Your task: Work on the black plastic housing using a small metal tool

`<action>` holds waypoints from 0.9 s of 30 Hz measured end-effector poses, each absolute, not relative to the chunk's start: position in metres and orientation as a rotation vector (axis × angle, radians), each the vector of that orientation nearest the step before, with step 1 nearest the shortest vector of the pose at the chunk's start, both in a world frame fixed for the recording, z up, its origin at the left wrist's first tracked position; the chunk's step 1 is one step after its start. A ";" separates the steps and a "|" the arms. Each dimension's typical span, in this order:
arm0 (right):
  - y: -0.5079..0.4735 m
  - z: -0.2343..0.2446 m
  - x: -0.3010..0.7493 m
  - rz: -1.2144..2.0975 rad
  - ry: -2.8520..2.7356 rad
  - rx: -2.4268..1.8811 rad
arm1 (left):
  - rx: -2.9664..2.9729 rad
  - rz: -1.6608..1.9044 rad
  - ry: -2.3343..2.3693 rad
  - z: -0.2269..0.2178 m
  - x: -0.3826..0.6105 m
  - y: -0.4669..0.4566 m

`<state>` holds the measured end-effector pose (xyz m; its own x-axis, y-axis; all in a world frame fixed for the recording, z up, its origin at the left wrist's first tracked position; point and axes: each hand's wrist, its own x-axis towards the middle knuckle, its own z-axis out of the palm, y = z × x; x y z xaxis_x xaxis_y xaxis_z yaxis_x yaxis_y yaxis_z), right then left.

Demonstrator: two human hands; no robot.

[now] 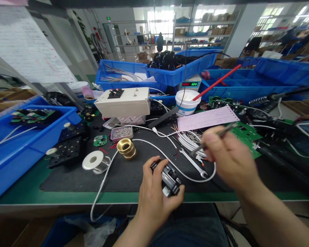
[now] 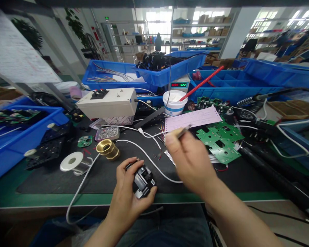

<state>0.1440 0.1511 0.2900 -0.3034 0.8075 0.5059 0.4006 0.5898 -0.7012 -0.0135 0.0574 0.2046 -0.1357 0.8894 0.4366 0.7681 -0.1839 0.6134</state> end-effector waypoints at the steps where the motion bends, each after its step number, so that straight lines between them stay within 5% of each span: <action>1: 0.153 0.294 0.151 0.558 -1.802 -1.013 | 1.960 1.215 1.904 0.205 -0.014 0.057; 15: 0.114 0.218 0.307 0.742 -2.077 -1.565 | 2.375 0.927 1.728 0.220 -0.038 0.062; 27: 0.154 0.199 0.283 0.743 -2.469 -1.115 | 2.557 1.020 1.930 0.206 -0.064 0.068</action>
